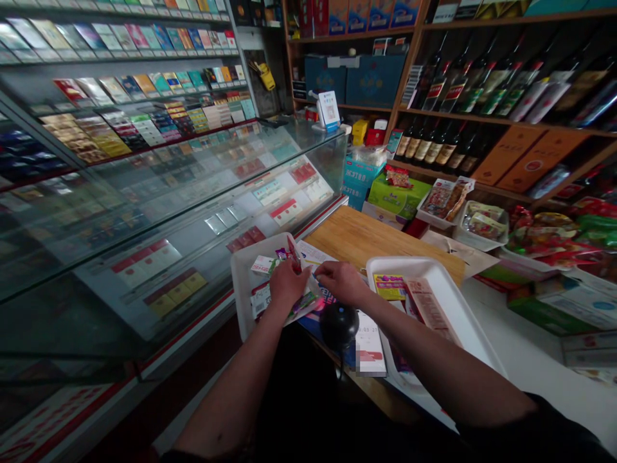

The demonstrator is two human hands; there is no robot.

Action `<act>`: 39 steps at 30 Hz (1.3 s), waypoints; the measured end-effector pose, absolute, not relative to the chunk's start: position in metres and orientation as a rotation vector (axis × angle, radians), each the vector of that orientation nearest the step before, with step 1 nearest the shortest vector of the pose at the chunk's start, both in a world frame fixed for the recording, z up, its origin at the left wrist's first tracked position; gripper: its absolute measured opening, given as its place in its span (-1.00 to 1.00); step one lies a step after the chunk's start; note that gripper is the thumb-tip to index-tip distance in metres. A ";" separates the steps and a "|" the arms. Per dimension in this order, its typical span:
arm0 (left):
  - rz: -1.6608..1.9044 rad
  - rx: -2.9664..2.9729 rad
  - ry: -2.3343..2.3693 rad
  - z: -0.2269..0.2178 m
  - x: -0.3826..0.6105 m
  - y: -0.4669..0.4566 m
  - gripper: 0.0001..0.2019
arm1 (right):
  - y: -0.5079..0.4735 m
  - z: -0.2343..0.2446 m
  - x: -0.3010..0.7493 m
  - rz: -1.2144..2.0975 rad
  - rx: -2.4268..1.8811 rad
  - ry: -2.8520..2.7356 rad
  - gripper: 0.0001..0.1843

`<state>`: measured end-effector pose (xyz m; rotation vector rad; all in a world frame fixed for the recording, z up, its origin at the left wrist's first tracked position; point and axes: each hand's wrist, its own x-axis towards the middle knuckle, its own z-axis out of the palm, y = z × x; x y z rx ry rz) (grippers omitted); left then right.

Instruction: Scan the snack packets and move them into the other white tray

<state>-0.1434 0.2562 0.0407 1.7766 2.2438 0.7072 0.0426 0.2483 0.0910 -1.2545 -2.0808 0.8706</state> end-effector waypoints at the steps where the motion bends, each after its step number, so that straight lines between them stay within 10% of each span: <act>1: 0.671 1.795 2.224 0.038 -0.143 0.260 -0.69 | 0.248 0.089 0.042 0.865 -1.247 -2.094 -0.83; 24: 1.521 0.683 1.182 0.109 -0.177 0.214 -0.70 | 0.243 0.075 0.043 0.497 -1.160 -2.347 -0.43; 39: 1.410 0.712 1.139 0.129 -0.156 0.200 -0.73 | 0.246 0.091 0.043 0.492 -1.248 -1.867 -0.79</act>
